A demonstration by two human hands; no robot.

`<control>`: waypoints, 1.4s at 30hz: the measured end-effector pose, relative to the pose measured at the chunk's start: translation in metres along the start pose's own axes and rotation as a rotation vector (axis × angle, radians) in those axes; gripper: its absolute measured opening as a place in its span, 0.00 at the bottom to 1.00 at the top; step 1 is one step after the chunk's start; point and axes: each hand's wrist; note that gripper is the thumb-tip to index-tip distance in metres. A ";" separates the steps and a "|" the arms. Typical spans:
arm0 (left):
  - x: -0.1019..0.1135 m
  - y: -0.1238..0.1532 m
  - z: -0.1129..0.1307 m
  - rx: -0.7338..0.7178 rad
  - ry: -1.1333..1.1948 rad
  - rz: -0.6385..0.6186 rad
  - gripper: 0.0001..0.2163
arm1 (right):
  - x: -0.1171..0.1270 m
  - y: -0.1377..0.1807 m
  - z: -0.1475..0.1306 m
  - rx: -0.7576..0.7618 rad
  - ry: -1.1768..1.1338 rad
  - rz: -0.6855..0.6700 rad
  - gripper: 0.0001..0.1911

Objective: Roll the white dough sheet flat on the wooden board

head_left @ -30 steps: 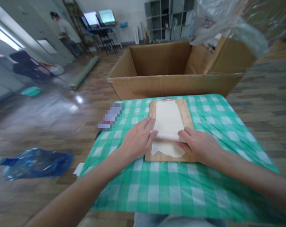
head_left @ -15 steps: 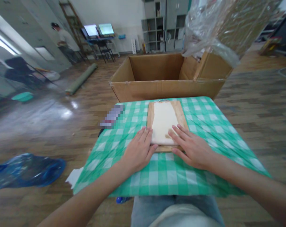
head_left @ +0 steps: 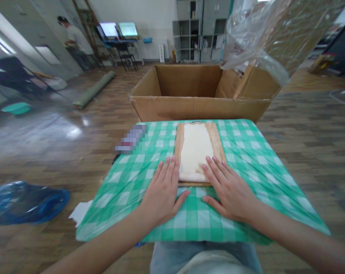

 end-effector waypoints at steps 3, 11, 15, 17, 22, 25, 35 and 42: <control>0.000 -0.001 -0.001 0.004 0.012 -0.004 0.42 | 0.002 -0.003 0.003 -0.003 -0.018 -0.022 0.47; -0.001 -0.043 -0.029 0.032 0.127 -0.084 0.33 | 0.006 -0.044 0.037 0.005 -0.105 -0.074 0.37; 0.002 -0.032 -0.028 -0.023 0.164 -0.087 0.34 | 0.006 -0.035 0.028 0.010 -0.074 -0.026 0.43; 0.006 -0.017 -0.022 -0.060 0.176 -0.093 0.39 | 0.006 -0.021 0.018 0.022 -0.066 -0.013 0.47; 0.015 0.004 -0.018 -0.095 0.185 -0.109 0.44 | 0.006 0.002 -0.001 0.039 -0.044 0.005 0.49; 0.013 -0.006 -0.027 -0.110 0.191 -0.112 0.39 | 0.005 -0.005 0.005 0.019 -0.042 -0.007 0.47; -0.003 -0.034 -0.046 -0.093 0.190 -0.068 0.30 | 0.005 -0.030 0.021 -0.015 -0.053 0.000 0.42; 0.014 0.009 -0.021 -0.126 0.170 -0.113 0.42 | 0.004 0.007 -0.006 0.055 -0.060 -0.001 0.48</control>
Point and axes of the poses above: each hand's wrist, its own y-axis away from the middle knuckle, its own x-axis out of the back of the hand, z = x × y, and after that the axes turned 4 degrees about -x, right-handed
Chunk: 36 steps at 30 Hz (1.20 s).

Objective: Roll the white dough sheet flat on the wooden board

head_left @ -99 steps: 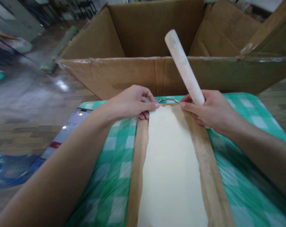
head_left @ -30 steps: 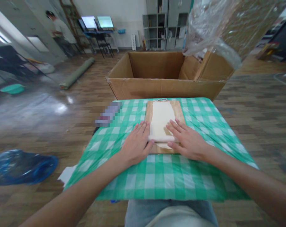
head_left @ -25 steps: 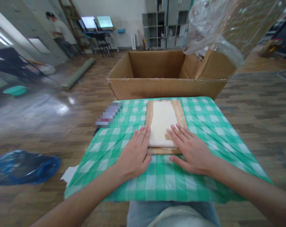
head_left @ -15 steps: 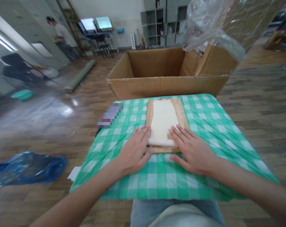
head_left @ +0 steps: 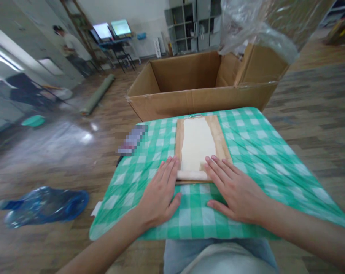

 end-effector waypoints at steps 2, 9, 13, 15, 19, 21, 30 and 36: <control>0.001 -0.004 -0.002 0.007 -0.004 -0.009 0.41 | -0.001 -0.004 0.004 0.001 -0.011 0.012 0.48; -0.002 -0.035 -0.021 0.053 0.017 -0.004 0.32 | 0.000 -0.030 0.022 -0.067 -0.011 0.002 0.44; -0.002 -0.013 -0.005 0.022 -0.037 -0.010 0.39 | 0.000 -0.011 0.007 -0.025 -0.022 0.022 0.48; -0.003 0.002 0.004 0.023 -0.064 -0.014 0.42 | -0.001 0.000 -0.001 0.000 -0.024 0.021 0.49; -0.004 0.009 0.010 0.037 -0.081 -0.010 0.44 | -0.002 0.004 -0.003 0.007 -0.022 0.025 0.49; -0.004 -0.001 0.003 0.040 -0.062 -0.010 0.42 | -0.002 -0.005 0.004 -0.007 -0.025 0.023 0.48; -0.003 -0.045 -0.025 0.100 0.004 0.003 0.32 | -0.001 -0.039 0.032 -0.091 -0.032 0.024 0.39; -0.004 -0.002 0.007 0.085 -0.047 0.017 0.40 | 0.001 -0.005 0.003 -0.012 -0.040 0.019 0.48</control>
Point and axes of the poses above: each hand's wrist, its own y-axis away from the middle knuckle, its own x-axis out of the back of the hand, z = x × y, and after that the axes turned 4 degrees about -x, right-handed
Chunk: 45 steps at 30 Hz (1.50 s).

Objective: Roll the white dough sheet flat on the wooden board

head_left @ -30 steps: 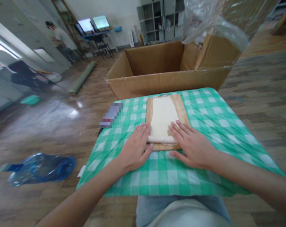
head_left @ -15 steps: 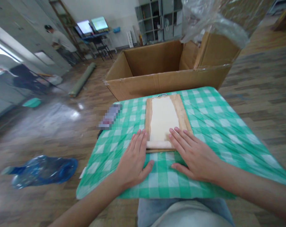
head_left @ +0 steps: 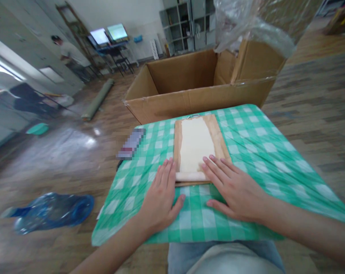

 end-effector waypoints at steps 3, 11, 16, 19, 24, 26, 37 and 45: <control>-0.002 -0.011 -0.005 0.021 0.003 -0.003 0.37 | 0.000 -0.011 0.010 -0.016 -0.005 -0.002 0.45; -0.007 -0.053 -0.029 0.022 -0.015 0.033 0.34 | -0.001 -0.033 0.024 -0.103 0.018 0.004 0.41; -0.006 -0.001 -0.008 -0.054 -0.110 0.034 0.45 | -0.006 0.008 -0.013 -0.030 0.009 0.040 0.47; -0.005 0.011 -0.001 -0.048 -0.147 0.030 0.45 | -0.008 0.015 -0.016 -0.012 0.014 0.048 0.47; -0.004 -0.024 -0.014 -0.022 -0.126 -0.001 0.39 | -0.004 -0.014 0.016 -0.047 0.005 0.029 0.42; -0.004 -0.042 -0.023 0.001 -0.103 -0.006 0.36 | -0.001 -0.029 0.030 -0.069 0.005 0.008 0.36; -0.009 0.007 0.010 -0.008 -0.149 0.080 0.43 | 0.002 0.018 0.001 -0.004 0.053 -0.017 0.48; -0.010 -0.042 -0.014 0.099 -0.097 0.020 0.35 | 0.003 -0.045 0.055 -0.048 -0.005 -0.063 0.36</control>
Point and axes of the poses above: each hand's wrist, its own y-axis away from the middle knuckle, its own x-axis out of the back of the hand, z = x × y, and after that the axes turned 4 degrees about -x, right-handed
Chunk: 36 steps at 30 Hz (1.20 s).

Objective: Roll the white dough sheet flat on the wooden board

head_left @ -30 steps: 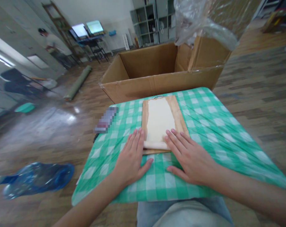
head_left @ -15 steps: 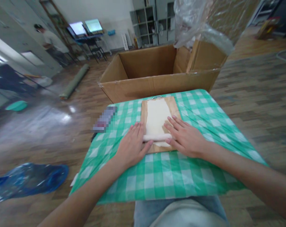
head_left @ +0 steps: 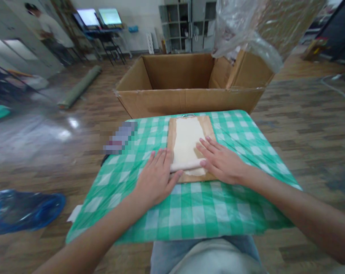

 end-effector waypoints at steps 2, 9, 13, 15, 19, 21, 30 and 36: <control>-0.002 -0.020 -0.010 0.035 0.019 -0.007 0.34 | 0.000 -0.019 0.012 -0.018 0.002 -0.024 0.36; -0.001 0.003 0.002 -0.015 0.022 0.059 0.38 | 0.000 0.022 -0.014 0.004 0.014 -0.020 0.41; 0.002 0.036 0.019 -0.051 0.005 0.092 0.44 | 0.003 0.055 -0.031 0.067 0.022 -0.010 0.46; 0.002 0.034 0.017 -0.050 0.013 0.085 0.43 | 0.002 0.050 -0.027 0.062 0.017 -0.009 0.45; -0.001 -0.010 -0.004 0.021 0.034 0.015 0.38 | -0.002 0.004 0.002 -0.031 -0.008 -0.042 0.39; -0.003 -0.038 -0.016 0.073 0.039 0.013 0.35 | -0.005 -0.021 0.017 -0.069 0.009 -0.060 0.40; -0.001 -0.001 -0.002 0.014 0.051 0.066 0.37 | -0.003 0.020 -0.016 -0.001 0.079 0.015 0.44; 0.003 0.028 0.008 -0.039 0.035 0.051 0.40 | -0.005 0.042 -0.032 0.024 0.070 0.031 0.47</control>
Point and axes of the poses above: each hand's wrist, its own y-axis away from the middle knuckle, its own x-axis out of the back of the hand, z = x × y, and after that the axes turned 4 degrees about -x, right-handed
